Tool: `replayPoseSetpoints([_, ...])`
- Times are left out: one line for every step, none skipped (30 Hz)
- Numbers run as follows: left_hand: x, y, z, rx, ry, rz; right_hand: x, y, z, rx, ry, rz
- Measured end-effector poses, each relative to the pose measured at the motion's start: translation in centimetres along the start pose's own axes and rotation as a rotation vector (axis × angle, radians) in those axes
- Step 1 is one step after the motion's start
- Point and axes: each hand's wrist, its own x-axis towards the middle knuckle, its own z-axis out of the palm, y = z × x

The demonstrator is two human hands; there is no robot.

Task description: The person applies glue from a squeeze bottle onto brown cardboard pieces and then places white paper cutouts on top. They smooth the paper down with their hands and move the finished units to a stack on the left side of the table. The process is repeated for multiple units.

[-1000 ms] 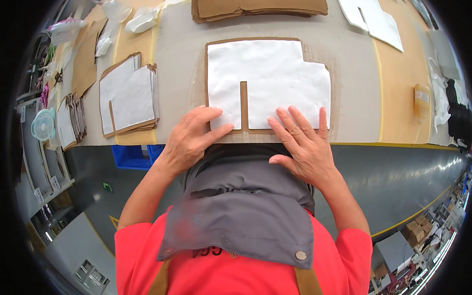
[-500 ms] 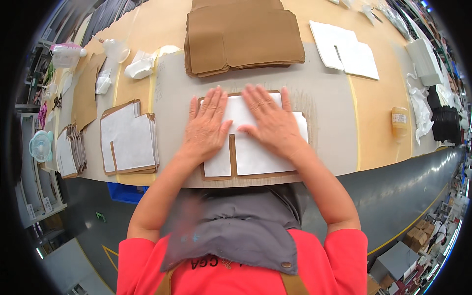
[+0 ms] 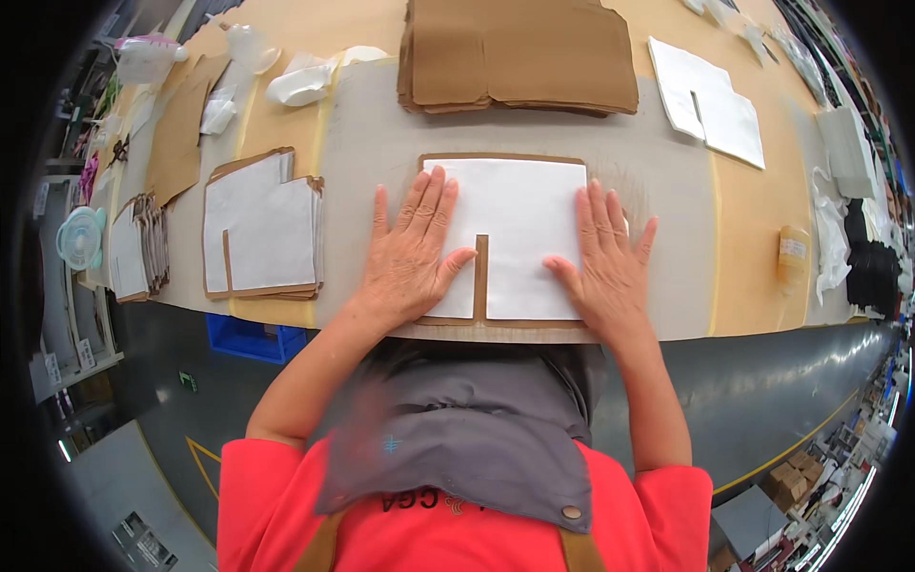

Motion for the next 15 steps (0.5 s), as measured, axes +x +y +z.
replayPoseSetpoints([-0.4,-0.2,0.1,-0.03,0.003,-0.078,-0.5,0.2,0.0,-0.069,-0.013,0.013])
replayPoseSetpoints([-0.9,-0.5,-0.1,-0.007,0.036,-0.062,-0.7,0.4,-0.3,-0.03,0.039,0.02])
replayPoseSetpoints([-1.5,-0.5,-1.0,0.007,0.057,-0.046,-1.0,0.2,-1.5,0.01,0.076,0.03])
replayPoseSetpoints([-1.9,-0.6,-1.6,0.029,0.085,-0.032,-0.9,0.1,-2.3,0.052,0.123,0.036])
replayPoseSetpoints([-2.5,-0.5,-0.9,0.018,0.053,-0.012,-0.8,0.0,-2.3,0.087,0.175,0.003])
replayPoseSetpoints([-3.1,-0.3,0.0,0.006,0.026,0.007,-0.7,-0.3,-1.7,0.059,0.106,-0.005])
replayPoseSetpoints([-3.3,-0.1,0.3,-0.012,0.003,0.036,-0.8,-0.3,-0.5,0.022,0.041,-0.003])
replayPoseSetpoints([-3.4,-0.2,0.1,-0.036,0.023,0.003,-0.8,-0.3,0.1,-0.014,-0.024,-0.001])
replayPoseSetpoints([-3.7,-0.5,0.2,-0.062,0.035,-0.037,-0.8,-0.2,0.0,-0.014,0.045,-0.018])
replayPoseSetpoints([-4.0,-0.8,0.3,-0.087,0.047,-0.077,-0.7,0.0,-0.6,-0.013,0.114,-0.036])
replayPoseSetpoints([-4.1,-1.3,0.2,-0.098,0.094,-0.116,-0.6,0.0,-1.3,-0.01,0.183,-0.054])
replayPoseSetpoints([-4.0,-2.1,-0.2,-0.107,0.14,-0.149,-0.2,-0.3,-2.3,0.089,0.23,-0.077])
replayPoseSetpoints([-4.0,-2.6,-0.4,-0.117,0.185,-0.182,0.6,-1.2,-3.6,0.187,0.275,-0.097])
replayPoseSetpoints([-4.1,-2.8,-0.3,-0.138,0.195,-0.196,1.6,-2.3,-4.6,0.286,0.32,-0.118])
replayPoseSetpoints([-4.1,-3.0,-0.2,-0.166,0.21,-0.203,3.1,-3.8,-5.5,0.471,0.403,-0.166])
